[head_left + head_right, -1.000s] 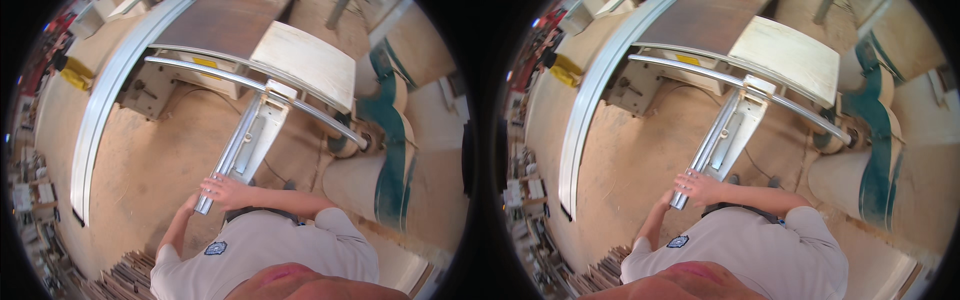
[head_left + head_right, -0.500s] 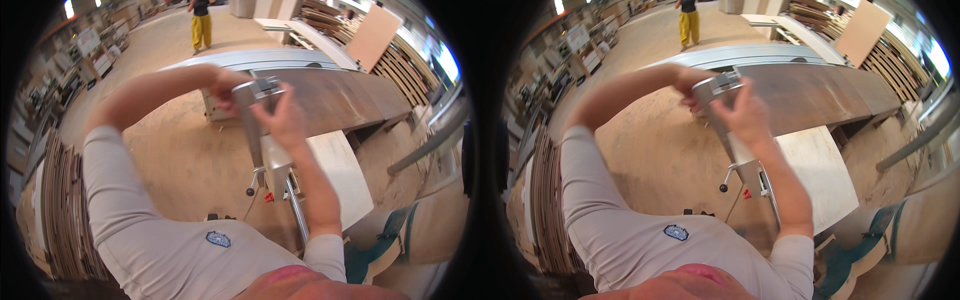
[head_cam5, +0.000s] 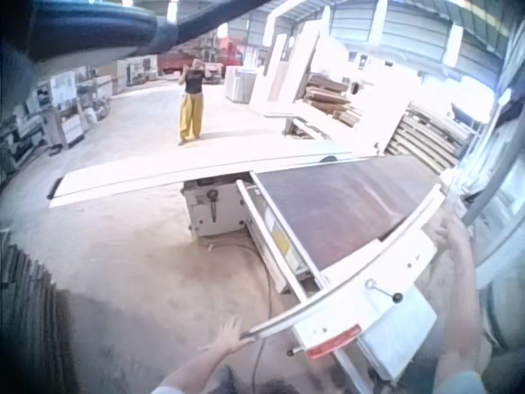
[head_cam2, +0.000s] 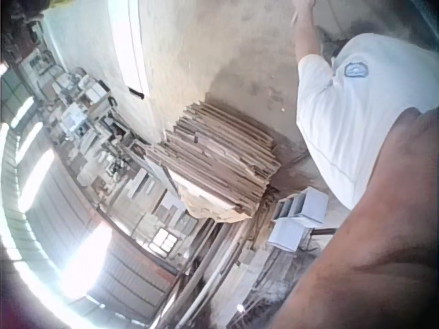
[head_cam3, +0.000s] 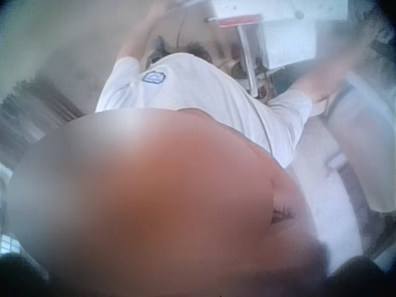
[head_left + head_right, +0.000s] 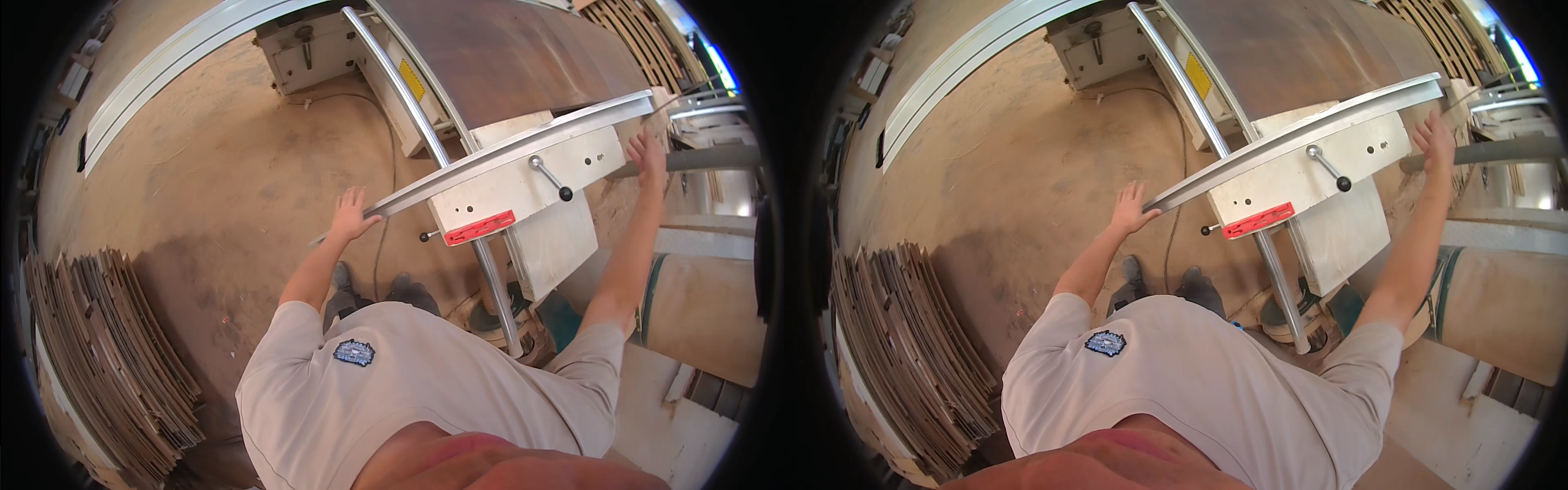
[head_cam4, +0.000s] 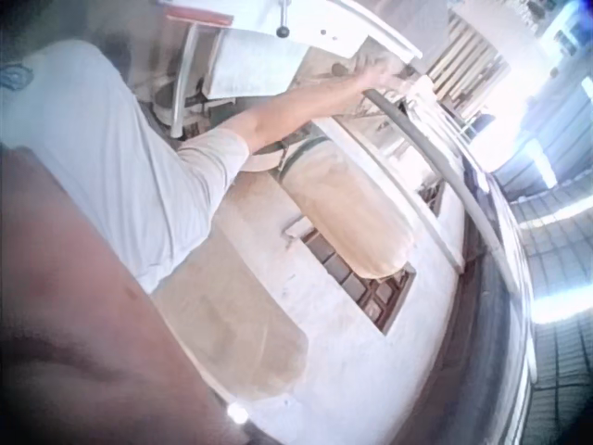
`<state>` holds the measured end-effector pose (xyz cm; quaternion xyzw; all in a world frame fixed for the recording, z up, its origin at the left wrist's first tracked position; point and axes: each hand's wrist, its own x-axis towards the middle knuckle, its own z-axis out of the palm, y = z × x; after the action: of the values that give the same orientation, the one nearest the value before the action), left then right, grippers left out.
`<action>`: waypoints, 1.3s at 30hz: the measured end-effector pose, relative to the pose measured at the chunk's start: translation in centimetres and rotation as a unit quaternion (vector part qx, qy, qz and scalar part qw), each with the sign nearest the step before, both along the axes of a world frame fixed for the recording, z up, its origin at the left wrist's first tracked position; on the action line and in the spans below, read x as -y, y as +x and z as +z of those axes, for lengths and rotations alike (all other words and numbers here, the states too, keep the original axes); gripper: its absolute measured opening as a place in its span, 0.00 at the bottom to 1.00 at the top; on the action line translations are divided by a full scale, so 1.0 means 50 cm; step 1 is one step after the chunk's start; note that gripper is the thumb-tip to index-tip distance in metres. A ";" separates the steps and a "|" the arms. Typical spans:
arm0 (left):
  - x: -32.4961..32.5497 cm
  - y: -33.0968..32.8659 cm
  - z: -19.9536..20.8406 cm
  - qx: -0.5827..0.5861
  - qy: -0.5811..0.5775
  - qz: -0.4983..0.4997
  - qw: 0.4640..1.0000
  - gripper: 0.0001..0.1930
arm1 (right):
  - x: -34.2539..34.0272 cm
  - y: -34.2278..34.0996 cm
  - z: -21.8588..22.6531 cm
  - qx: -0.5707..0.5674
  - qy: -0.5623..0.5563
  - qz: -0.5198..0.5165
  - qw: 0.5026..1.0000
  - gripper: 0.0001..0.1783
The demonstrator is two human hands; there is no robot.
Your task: The person measures a white panel with a tape measure, marks it, then carries it to a panel saw. They align the panel on the saw table, adjust the fence, and perform a cut. The person repeats this process with another panel, handling each piece individually.
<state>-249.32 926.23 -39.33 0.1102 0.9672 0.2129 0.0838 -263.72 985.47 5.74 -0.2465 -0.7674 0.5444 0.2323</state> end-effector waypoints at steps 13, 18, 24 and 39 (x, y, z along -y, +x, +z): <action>-0.190 0.001 0.403 -0.054 0.066 0.020 0.996 0.23 | 0.263 0.313 -0.622 -0.117 0.395 0.202 0.888 0.12; -0.405 0.073 0.313 0.074 0.114 0.000 0.991 0.27 | 0.271 0.293 -0.626 -0.129 0.309 0.276 0.901 0.07; -0.459 -0.029 0.155 0.527 0.180 0.086 0.826 0.19 | 0.273 0.264 -0.646 -0.139 0.343 0.255 0.893 0.15; -0.173 -0.119 0.295 -0.100 -0.114 -0.005 0.988 0.23 | 0.272 0.205 -0.697 -0.188 0.339 0.212 0.897 0.17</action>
<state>-255.29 934.89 -24.57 0.1251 0.9881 0.0889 -0.0006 -253.47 971.88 -29.12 0.1227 -0.8816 0.3238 0.3207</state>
